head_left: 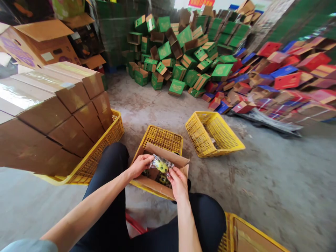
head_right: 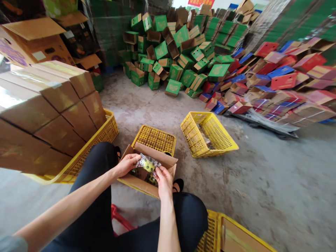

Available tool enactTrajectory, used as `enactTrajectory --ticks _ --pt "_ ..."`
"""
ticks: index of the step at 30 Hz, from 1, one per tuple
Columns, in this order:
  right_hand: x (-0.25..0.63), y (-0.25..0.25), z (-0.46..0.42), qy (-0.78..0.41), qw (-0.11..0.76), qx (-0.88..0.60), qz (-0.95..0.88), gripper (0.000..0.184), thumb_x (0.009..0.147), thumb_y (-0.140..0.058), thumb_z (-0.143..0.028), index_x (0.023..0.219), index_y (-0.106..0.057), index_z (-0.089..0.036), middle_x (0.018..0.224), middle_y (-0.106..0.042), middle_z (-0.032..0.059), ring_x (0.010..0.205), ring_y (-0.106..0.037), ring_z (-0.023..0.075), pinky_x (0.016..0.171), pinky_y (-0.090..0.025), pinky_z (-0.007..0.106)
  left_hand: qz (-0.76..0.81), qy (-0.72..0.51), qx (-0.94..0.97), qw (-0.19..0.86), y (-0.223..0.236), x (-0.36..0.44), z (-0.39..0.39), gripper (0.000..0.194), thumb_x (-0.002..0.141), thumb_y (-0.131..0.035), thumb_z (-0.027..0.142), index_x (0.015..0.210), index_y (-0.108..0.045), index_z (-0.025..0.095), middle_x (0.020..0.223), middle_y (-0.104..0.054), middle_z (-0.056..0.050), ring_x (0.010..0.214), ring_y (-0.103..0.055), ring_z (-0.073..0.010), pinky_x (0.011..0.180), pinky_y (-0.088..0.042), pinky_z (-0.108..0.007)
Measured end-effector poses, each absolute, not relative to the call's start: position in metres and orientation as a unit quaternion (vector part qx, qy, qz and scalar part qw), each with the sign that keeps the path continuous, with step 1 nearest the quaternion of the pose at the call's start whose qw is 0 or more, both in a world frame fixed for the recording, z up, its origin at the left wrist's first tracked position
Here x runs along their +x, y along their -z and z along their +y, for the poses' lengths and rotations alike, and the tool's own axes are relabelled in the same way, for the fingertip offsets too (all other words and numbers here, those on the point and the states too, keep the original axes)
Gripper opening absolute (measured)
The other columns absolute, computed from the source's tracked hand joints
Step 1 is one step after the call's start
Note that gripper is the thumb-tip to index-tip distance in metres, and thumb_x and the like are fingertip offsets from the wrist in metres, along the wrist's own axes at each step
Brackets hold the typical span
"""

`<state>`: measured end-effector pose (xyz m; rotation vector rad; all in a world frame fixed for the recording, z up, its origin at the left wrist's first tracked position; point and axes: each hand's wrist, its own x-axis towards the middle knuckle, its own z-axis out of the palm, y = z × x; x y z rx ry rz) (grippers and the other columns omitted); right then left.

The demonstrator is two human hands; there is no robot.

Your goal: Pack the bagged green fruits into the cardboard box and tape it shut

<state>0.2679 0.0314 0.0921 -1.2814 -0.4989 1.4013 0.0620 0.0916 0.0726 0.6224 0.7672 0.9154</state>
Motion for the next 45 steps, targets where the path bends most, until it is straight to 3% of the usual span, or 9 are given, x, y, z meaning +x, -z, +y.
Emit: enactTrajectory --ticks 7,13,18,23,28,32,36,42,45 --pt "0.269 -0.09 0.027 -0.575 0.519 -0.573 -0.268 0.046 0.059 -0.096 -0.047 0.094 -0.08 -0.021 0.091 -0.079 0.0049 0.083 -0.072 0.0195 0.065 -0.059 0.026 0.36 -0.426 0.287 0.779 -0.068 0.057 0.091 0.046 0.072 -0.091 0.055 0.087 -0.075 0.014 0.08 -0.07 -0.003 0.073 -0.065 -0.0123 0.076 -0.054 -0.025" --pt "0.27 -0.089 0.023 -0.491 0.546 -0.6 -0.319 0.039 0.068 -0.089 -0.049 0.094 -0.08 -0.021 0.095 -0.079 0.0048 0.084 -0.072 0.0206 0.069 -0.06 0.029 0.335 -0.344 0.275 0.833 -0.073 0.054 0.086 0.054 0.08 -0.085 0.055 0.12 -0.074 0.02 0.125 -0.072 -0.013 0.103 -0.073 -0.0244 0.092 -0.058 -0.039" --pt "0.269 -0.092 0.02 -0.456 0.53 -0.606 -0.38 0.038 0.077 -0.082 -0.05 0.101 -0.08 -0.021 0.101 -0.08 0.0059 0.089 -0.073 0.0227 0.08 -0.061 0.035 0.323 -0.283 0.27 0.862 -0.077 0.052 0.086 0.067 0.086 -0.075 0.065 0.137 -0.066 0.022 0.124 -0.074 -0.016 0.101 -0.077 -0.0263 0.086 -0.06 -0.034" --pt "0.273 -0.086 0.021 -0.43 0.511 -0.613 -0.421 0.041 0.077 -0.08 -0.054 0.101 -0.081 -0.021 0.103 -0.081 0.0088 0.097 -0.075 0.0293 0.09 -0.061 0.043 0.328 -0.284 0.261 0.862 -0.076 0.051 0.087 0.064 0.084 -0.078 0.063 0.125 -0.073 0.014 0.113 -0.078 -0.018 0.093 -0.078 -0.0245 0.082 -0.061 -0.03" --pt "0.272 -0.08 0.024 -0.418 0.533 -0.596 -0.432 0.037 0.075 -0.081 -0.051 0.098 -0.082 -0.022 0.136 -0.071 0.0121 0.129 -0.063 0.0335 0.107 -0.053 0.047 0.302 -0.314 0.274 0.858 -0.079 0.049 0.085 0.055 0.073 -0.092 0.045 0.117 -0.077 0.014 0.113 -0.078 -0.015 0.09 -0.077 -0.0233 0.087 -0.059 -0.033" --pt "0.268 -0.082 0.023 -0.515 0.552 -0.569 -0.327 0.051 0.078 -0.075 -0.059 0.117 -0.078 -0.026 0.146 -0.064 0.0098 0.133 -0.061 0.0322 0.099 -0.058 0.045 0.285 -0.346 0.29 0.845 -0.078 0.048 0.084 0.05 0.069 -0.095 0.032 0.113 -0.078 0.016 0.109 -0.077 -0.012 0.089 -0.074 -0.0194 0.085 -0.057 -0.032" --pt "0.264 -0.09 0.02 -0.57 0.526 -0.569 -0.274 0.069 0.076 -0.076 -0.068 0.133 -0.07 -0.028 0.141 -0.068 0.0108 0.116 -0.071 0.0303 0.086 -0.063 0.041 0.273 -0.367 0.333 0.825 -0.073 0.048 0.082 0.055 0.065 -0.097 0.027 0.115 -0.077 0.016 0.108 -0.076 -0.011 0.086 -0.072 -0.018 0.08 -0.054 -0.029" --pt "0.261 -0.096 0.015 -0.573 0.518 -0.56 -0.299 0.069 0.069 -0.09 -0.049 0.131 -0.069 -0.027 0.128 -0.075 0.0087 0.111 -0.072 0.0272 0.086 -0.062 0.037 0.272 -0.434 0.392 0.764 -0.073 0.051 0.079 0.078 0.057 -0.099 0.019 0.13 -0.073 0.025 0.15 -0.057 -0.011 0.138 -0.053 -0.0317 0.107 -0.047 -0.038" --pt "0.262 -0.095 0.015 -0.571 0.534 -0.548 -0.297 0.066 0.068 -0.091 -0.045 0.128 -0.07 -0.026 0.125 -0.076 0.0089 0.116 -0.071 0.0284 0.093 -0.06 0.04 0.285 -0.429 0.37 0.773 -0.075 0.052 0.078 0.09 0.059 -0.1 0.022 0.142 -0.064 0.027 0.153 -0.054 -0.012 0.142 -0.049 -0.032 0.107 -0.047 -0.04"
